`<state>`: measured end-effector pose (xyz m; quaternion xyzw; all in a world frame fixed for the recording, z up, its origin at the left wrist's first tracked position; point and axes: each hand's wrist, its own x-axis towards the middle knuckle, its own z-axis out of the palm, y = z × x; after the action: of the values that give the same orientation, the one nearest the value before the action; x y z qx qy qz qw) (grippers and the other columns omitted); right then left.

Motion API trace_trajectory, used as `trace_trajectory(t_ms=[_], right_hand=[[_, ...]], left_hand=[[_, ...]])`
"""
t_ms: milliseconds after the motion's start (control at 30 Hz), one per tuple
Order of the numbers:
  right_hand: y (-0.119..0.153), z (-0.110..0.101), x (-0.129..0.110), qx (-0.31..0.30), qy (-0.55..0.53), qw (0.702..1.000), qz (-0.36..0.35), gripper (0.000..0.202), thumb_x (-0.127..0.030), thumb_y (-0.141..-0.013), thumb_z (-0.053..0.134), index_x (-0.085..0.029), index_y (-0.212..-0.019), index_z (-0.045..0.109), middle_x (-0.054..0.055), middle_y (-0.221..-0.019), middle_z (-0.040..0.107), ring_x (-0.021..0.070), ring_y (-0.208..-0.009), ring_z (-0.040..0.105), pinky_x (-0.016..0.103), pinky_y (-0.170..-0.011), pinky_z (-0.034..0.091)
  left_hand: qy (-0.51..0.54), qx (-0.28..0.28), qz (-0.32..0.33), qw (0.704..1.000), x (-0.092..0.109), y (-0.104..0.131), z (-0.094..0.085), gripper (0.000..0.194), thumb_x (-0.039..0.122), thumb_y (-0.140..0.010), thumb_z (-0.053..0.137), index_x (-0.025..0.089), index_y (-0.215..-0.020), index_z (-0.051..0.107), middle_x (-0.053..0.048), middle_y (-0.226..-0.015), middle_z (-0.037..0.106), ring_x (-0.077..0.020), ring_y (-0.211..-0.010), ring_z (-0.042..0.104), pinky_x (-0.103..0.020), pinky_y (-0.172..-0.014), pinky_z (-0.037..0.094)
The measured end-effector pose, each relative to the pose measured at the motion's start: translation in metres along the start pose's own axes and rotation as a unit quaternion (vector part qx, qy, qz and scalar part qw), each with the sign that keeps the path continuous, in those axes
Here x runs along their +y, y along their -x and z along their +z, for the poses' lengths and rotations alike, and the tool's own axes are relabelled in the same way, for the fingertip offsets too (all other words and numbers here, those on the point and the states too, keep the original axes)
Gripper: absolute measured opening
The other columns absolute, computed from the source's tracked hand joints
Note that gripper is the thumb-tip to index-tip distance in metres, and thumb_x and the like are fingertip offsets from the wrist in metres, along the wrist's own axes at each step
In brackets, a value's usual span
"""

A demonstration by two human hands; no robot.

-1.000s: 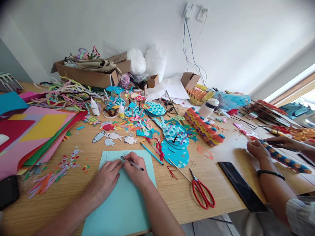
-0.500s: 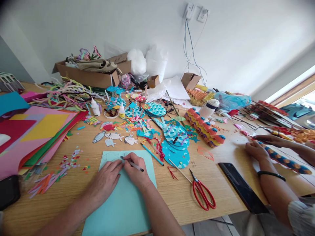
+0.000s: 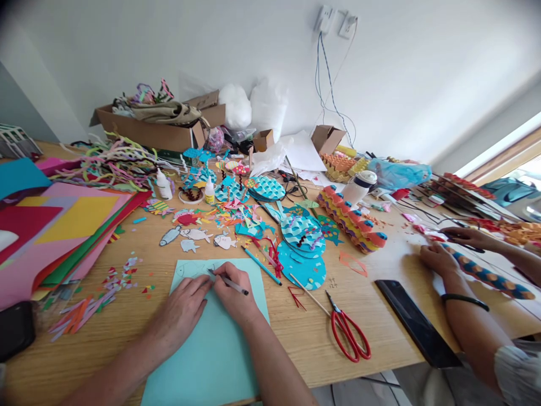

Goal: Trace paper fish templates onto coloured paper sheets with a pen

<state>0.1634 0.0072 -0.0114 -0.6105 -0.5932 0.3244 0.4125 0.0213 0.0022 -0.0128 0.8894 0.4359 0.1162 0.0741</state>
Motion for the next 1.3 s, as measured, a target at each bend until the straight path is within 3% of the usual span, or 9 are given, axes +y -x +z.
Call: trace_trajectory(t_ms=[700, 933, 1300], right_hand=[[-0.0002, 0.0004, 0.0008, -0.001, -0.001, 1.0, 0.005, 0.013, -0.017, -0.071, 0.047, -0.018, -0.073, 0.06, -0.003, -0.059, 0.057, 0.0107, -0.053, 0.048, 0.02, -0.051, 0.038], [0.0, 0.0004, -0.0002, -0.007, -0.004, 1.0, 0.006, 0.013, -0.018, -0.071, 0.047, -0.018, -0.074, 0.06, -0.003, -0.061, 0.058, 0.011, -0.055, 0.05, 0.02, -0.052, 0.039], [-0.0001, -0.0003, 0.0006, -0.004, 0.004, 1.0, -0.003, 0.014, -0.017, -0.071, 0.047, -0.019, -0.073, 0.06, -0.003, -0.063, 0.059, 0.0115, -0.057, 0.051, 0.021, -0.054, 0.039]], left_hand=[[0.005, -0.014, -0.008, 1.0, 0.0007, -0.001, -0.0012, 0.037, 0.004, -0.078, 0.048, 0.01, -0.114, 0.056, -0.01, -0.116, 0.059, -0.0246, -0.099, 0.055, -0.04, -0.089, 0.047], [0.011, 0.011, -0.001, 1.0, -0.0005, 0.0, 0.0012, 0.037, 0.002, -0.079, 0.042, 0.012, -0.111, 0.057, -0.01, -0.114, 0.06, -0.024, -0.097, 0.056, -0.04, -0.086, 0.048], [0.006, -0.013, -0.005, 1.0, 0.0009, -0.0005, -0.0021, 0.037, 0.003, -0.078, 0.046, 0.011, -0.113, 0.057, -0.011, -0.115, 0.059, -0.0248, -0.099, 0.055, -0.04, -0.087, 0.047]])
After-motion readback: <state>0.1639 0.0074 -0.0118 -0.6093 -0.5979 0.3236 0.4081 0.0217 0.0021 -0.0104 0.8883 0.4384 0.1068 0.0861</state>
